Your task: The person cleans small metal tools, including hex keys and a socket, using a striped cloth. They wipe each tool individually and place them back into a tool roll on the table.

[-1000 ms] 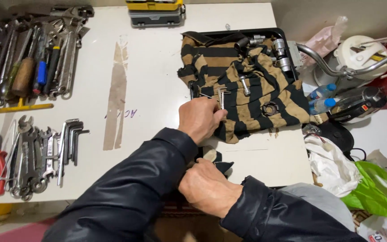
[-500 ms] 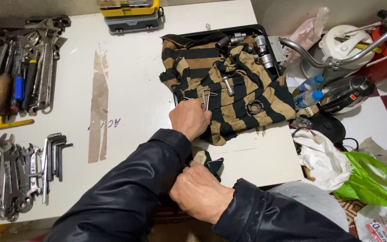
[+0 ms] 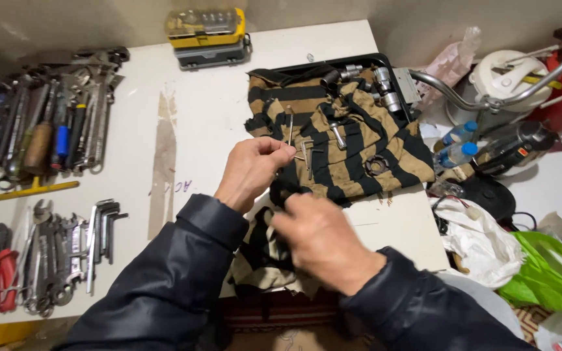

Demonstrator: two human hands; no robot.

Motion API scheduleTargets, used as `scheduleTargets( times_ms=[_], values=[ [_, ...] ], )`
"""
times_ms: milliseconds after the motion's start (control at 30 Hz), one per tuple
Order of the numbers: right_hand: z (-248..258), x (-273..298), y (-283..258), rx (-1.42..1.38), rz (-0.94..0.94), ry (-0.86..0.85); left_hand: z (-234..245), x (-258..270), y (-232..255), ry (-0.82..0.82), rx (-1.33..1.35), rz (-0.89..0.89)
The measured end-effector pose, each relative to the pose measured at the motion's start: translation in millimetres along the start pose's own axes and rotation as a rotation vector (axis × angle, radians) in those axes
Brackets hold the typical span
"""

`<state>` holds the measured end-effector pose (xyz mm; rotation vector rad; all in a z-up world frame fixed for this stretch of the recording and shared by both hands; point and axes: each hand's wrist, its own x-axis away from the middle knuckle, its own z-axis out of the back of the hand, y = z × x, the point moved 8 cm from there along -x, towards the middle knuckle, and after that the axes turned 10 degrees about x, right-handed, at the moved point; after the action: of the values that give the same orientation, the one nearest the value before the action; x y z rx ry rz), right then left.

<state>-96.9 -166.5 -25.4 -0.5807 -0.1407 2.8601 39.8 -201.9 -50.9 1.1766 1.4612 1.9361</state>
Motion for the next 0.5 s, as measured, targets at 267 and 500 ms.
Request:
scheduleTargets(
  times_ms=[267,500],
  values=[
    [63,-12,52,-0.707,-0.657,0.179,35,78,33,-0.035,0.029,-0.183],
    [10,-6,40,-1.264,-0.819,0.281,35,102,28,0.025,-0.01,-0.474]
  ],
)
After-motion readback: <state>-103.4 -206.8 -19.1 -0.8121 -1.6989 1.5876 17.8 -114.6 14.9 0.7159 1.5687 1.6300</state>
